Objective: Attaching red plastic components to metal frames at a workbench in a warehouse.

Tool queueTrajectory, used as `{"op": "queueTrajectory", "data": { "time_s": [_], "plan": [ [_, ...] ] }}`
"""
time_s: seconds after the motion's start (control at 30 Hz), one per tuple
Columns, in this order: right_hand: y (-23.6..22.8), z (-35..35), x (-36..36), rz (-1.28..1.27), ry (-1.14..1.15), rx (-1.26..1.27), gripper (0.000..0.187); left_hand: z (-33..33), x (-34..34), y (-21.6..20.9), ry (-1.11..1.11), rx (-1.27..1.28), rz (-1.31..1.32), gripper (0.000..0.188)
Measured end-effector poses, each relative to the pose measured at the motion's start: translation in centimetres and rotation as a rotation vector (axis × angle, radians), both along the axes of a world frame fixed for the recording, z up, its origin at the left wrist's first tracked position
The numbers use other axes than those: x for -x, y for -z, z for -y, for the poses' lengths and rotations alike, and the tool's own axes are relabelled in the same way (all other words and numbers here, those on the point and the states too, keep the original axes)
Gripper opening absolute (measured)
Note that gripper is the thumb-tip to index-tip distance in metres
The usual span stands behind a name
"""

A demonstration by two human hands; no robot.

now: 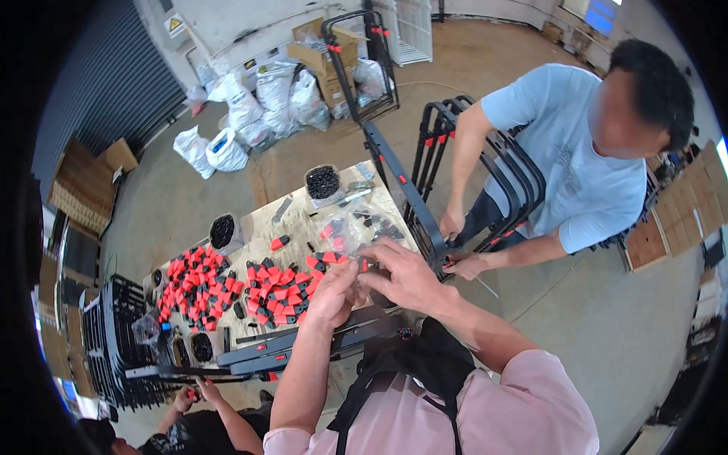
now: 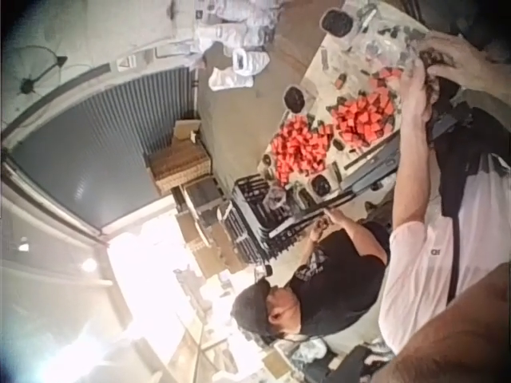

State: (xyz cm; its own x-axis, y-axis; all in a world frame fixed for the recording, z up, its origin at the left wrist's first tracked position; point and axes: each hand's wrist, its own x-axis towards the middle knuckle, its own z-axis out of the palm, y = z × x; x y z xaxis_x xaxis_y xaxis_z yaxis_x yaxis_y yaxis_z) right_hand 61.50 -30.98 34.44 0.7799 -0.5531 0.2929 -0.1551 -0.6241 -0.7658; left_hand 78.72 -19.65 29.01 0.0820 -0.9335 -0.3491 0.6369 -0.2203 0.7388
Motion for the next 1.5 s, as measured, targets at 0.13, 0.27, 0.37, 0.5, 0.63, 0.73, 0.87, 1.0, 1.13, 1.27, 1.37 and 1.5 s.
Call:
{"op": "queueTrajectory", "data": {
  "time_s": [0.13, 0.27, 0.37, 0.5, 0.63, 0.73, 0.87, 1.0, 1.13, 1.27, 1.37, 1.5],
  "plan": [
    [1.9, -1.4, -0.1, 0.103, 0.121, -0.066, 0.045, 0.2, 0.1, -0.4, -0.012, 0.03, -0.053, 0.027],
    [2.0, -1.7, -0.5, 0.088, 0.173, -0.109, 0.044, 0.5, -0.1, -0.4, -0.052, 0.017, 0.011, 0.03],
    [1.8, -1.5, -0.8, 0.126, 0.181, -0.144, 0.042, 0.9, 0.1, -0.4, -0.067, 0.015, 0.03, 0.031],
    [2.9, -1.3, -1.3, 0.181, 0.175, -0.091, 0.039, 1.1, 0.1, -0.1, -0.154, -0.04, 0.058, 0.033],
    [2.6, -2.9, -1.8, 0.262, 0.208, -0.171, 0.038, 1.5, -0.6, 2.0, -0.498, -0.101, 0.064, 0.028],
    [3.0, -5.0, -1.6, 0.255, 0.096, -0.312, 0.043, 1.3, -2.1, 3.9, -0.669, -0.044, 0.023, 0.021],
    [5.4, -7.1, -1.9, 0.195, 0.01, -0.342, 0.044, 0.6, -3.0, 4.4, -0.756, -0.079, -0.079, 0.019],
    [5.9, -6.9, -2.2, 0.035, -0.019, -0.326, 0.04, 0.5, -3.3, 3.9, -0.879, -0.047, -0.179, 0.013],
    [6.4, -6.5, -2.9, -0.093, -0.115, -0.221, 0.041, 0.3, -4.1, 3.7, -0.942, -0.053, -0.191, 0.012],
    [6.3, -6.4, -3.3, -0.118, -0.161, -0.244, 0.04, 0.1, -4.2, 3.2, -0.937, -0.032, -0.199, 0.014],
    [6.4, -6.5, -3.4, -0.125, -0.16, -0.235, 0.04, 0.0, -4.5, 3.8, -0.907, -0.017, -0.2, 0.016],
    [5.5, -6.4, -3.2, -0.138, -0.149, -0.229, 0.039, 0.3, -3.7, 2.9, -0.885, -0.04, -0.201, 0.015]
  ]
}}
